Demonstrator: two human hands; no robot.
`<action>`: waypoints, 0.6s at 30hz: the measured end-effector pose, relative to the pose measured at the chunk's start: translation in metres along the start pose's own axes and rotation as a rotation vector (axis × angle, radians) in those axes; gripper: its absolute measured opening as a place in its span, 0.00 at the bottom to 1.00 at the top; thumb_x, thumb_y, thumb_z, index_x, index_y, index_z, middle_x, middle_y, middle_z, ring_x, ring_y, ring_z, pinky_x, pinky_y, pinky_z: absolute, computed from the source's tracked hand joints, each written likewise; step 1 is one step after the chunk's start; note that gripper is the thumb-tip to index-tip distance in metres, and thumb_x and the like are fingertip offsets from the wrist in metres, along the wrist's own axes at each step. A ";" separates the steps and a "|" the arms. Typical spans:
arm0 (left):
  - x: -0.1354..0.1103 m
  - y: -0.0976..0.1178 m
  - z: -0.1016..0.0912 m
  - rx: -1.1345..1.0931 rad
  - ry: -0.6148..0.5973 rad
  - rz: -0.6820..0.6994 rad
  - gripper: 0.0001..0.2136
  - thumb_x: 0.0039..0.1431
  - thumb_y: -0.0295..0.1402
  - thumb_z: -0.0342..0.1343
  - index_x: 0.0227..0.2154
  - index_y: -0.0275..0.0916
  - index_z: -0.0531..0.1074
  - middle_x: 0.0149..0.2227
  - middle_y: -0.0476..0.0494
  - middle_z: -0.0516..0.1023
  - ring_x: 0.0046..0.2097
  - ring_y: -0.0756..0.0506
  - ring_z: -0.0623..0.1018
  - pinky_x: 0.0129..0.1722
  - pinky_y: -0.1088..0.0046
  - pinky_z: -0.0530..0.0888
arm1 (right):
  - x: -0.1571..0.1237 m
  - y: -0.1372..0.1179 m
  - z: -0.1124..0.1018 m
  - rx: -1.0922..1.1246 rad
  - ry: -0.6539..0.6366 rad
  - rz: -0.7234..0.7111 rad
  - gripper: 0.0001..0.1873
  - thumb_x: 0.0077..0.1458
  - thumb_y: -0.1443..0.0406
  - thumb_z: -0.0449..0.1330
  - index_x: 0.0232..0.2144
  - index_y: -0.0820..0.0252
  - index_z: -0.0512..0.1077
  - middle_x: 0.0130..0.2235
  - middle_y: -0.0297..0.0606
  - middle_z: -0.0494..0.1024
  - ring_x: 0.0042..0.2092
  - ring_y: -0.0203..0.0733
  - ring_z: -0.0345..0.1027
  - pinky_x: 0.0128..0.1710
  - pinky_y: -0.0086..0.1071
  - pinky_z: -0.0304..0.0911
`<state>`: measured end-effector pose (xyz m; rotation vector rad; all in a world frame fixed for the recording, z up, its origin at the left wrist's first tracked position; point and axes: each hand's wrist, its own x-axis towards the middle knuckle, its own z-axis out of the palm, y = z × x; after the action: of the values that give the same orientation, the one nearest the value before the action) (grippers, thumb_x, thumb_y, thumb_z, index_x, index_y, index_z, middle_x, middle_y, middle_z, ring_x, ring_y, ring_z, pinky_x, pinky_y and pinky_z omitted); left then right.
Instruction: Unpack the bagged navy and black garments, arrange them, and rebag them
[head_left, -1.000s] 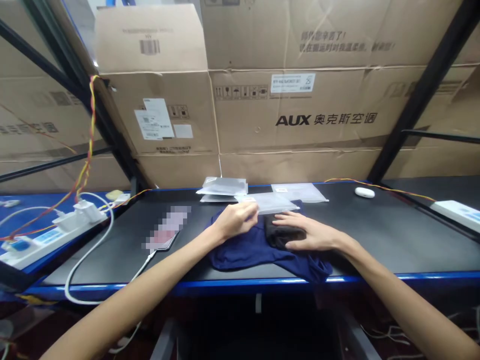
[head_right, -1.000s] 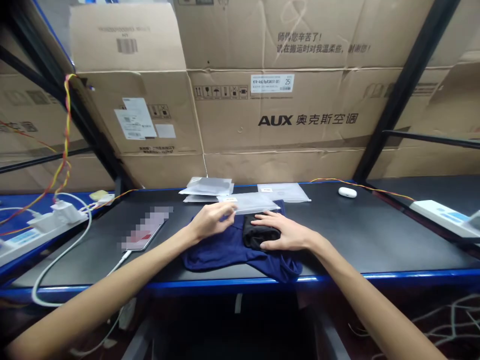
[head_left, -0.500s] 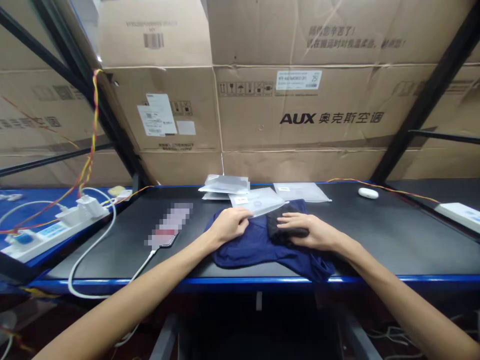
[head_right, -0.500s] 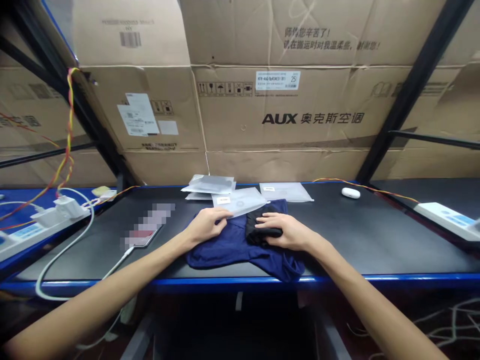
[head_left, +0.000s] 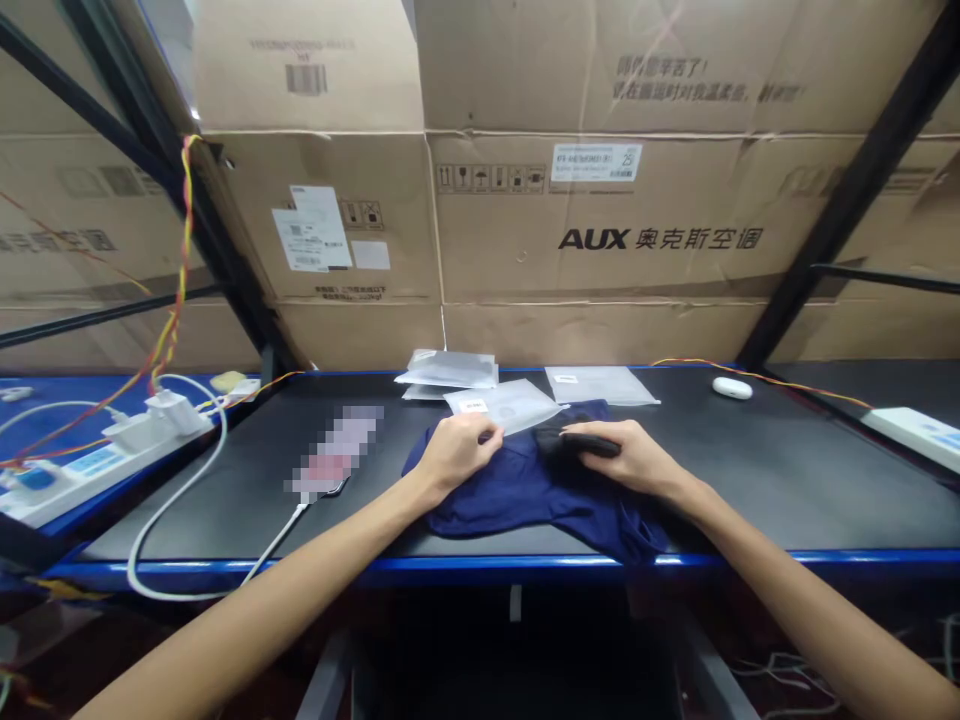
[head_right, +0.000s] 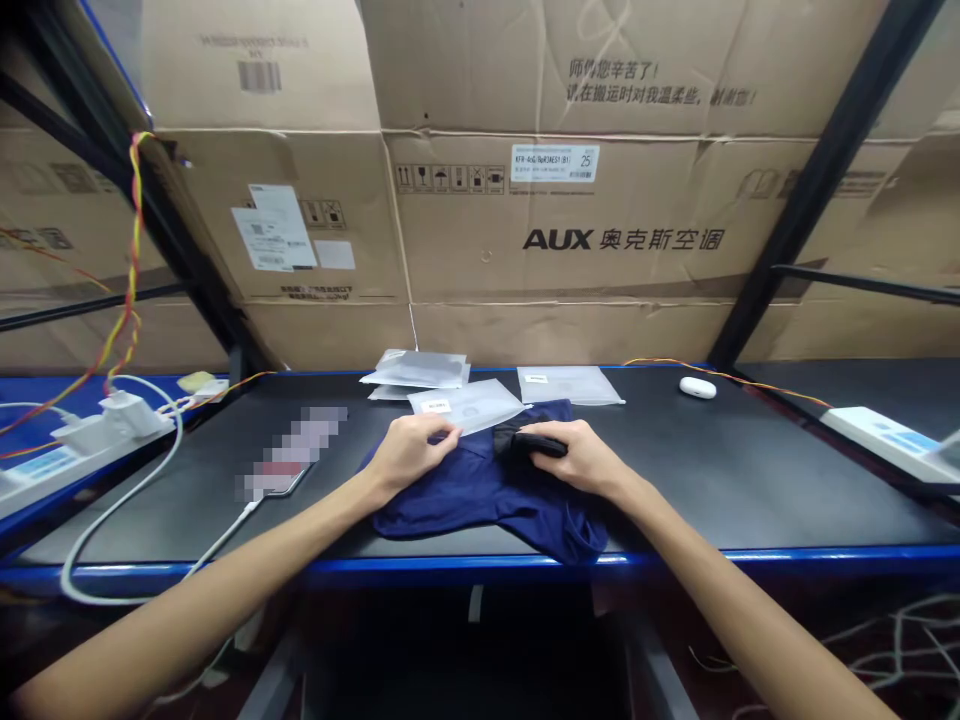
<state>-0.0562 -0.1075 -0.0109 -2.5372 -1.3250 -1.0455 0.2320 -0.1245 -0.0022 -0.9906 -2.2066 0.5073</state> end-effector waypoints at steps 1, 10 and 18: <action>0.000 0.000 0.001 -0.017 0.002 -0.003 0.05 0.59 0.29 0.59 0.28 0.38 0.78 0.31 0.47 0.82 0.34 0.47 0.79 0.36 0.74 0.72 | 0.000 0.000 0.000 0.004 0.019 0.010 0.19 0.53 0.67 0.58 0.47 0.57 0.78 0.44 0.37 0.83 0.44 0.47 0.78 0.47 0.39 0.72; -0.001 -0.004 0.008 -0.020 -0.014 0.006 0.09 0.58 0.29 0.61 0.42 0.37 0.78 0.42 0.44 0.81 0.42 0.44 0.81 0.43 0.71 0.77 | -0.003 -0.010 -0.005 -0.051 0.244 -0.108 0.14 0.54 0.65 0.60 0.43 0.56 0.78 0.41 0.36 0.83 0.41 0.46 0.79 0.43 0.35 0.74; -0.002 -0.001 0.008 -0.119 -0.023 0.052 0.14 0.57 0.24 0.60 0.46 0.41 0.77 0.45 0.46 0.81 0.44 0.45 0.81 0.44 0.72 0.78 | 0.018 -0.018 0.015 -0.074 0.018 -0.344 0.21 0.54 0.68 0.59 0.51 0.54 0.76 0.54 0.41 0.78 0.54 0.47 0.73 0.56 0.41 0.68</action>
<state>-0.0537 -0.1055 -0.0183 -2.6604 -1.2305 -1.1207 0.2038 -0.1234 0.0046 -0.6278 -2.3278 0.2595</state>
